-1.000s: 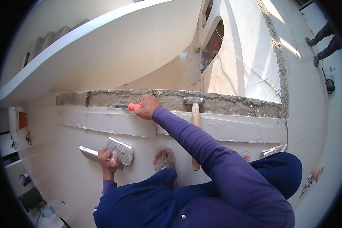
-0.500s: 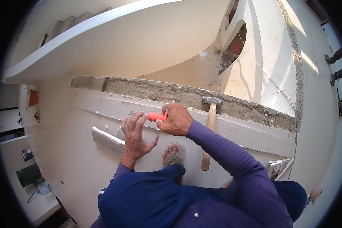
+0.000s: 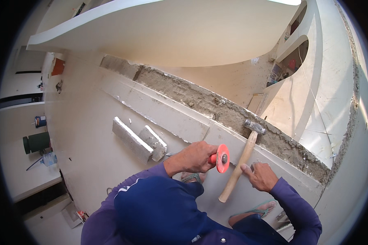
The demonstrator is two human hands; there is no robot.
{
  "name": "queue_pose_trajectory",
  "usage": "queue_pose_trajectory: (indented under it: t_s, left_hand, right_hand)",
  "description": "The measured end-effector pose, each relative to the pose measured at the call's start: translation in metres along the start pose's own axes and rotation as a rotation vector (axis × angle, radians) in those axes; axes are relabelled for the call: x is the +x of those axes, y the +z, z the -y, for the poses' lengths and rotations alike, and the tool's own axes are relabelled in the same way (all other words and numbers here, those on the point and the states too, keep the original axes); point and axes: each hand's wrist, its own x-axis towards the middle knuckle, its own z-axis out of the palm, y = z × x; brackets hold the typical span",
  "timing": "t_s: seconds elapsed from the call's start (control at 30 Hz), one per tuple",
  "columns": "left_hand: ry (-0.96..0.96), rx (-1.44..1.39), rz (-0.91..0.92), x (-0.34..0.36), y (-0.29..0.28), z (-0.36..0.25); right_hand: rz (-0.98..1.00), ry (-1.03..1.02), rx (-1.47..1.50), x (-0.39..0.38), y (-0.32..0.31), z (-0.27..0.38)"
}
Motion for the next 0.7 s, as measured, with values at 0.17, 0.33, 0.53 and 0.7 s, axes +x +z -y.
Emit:
queue_pose_trajectory:
  t_s: [0.17,0.33,0.53,0.7]
  left_hand:
    - [-0.063,-0.02,-0.108,-0.035,-0.03,-0.02]
    - [-0.253,-0.133,-0.437,-0.094,-0.04,-0.054]
    - [-0.646,-0.093,-0.553,-0.195,-0.012,-0.094]
    - [-1.01,-0.041,-0.315,-0.362,0.042,-0.111]
  right_hand:
    - [0.086,0.203,0.926,-0.007,0.054,0.023]
    - [-0.114,0.168,1.704,0.011,0.077,0.057]
    - [-0.387,0.295,1.654,-0.01,0.041,0.082]
    - [-0.455,0.338,1.389,-0.132,-0.005,0.118]
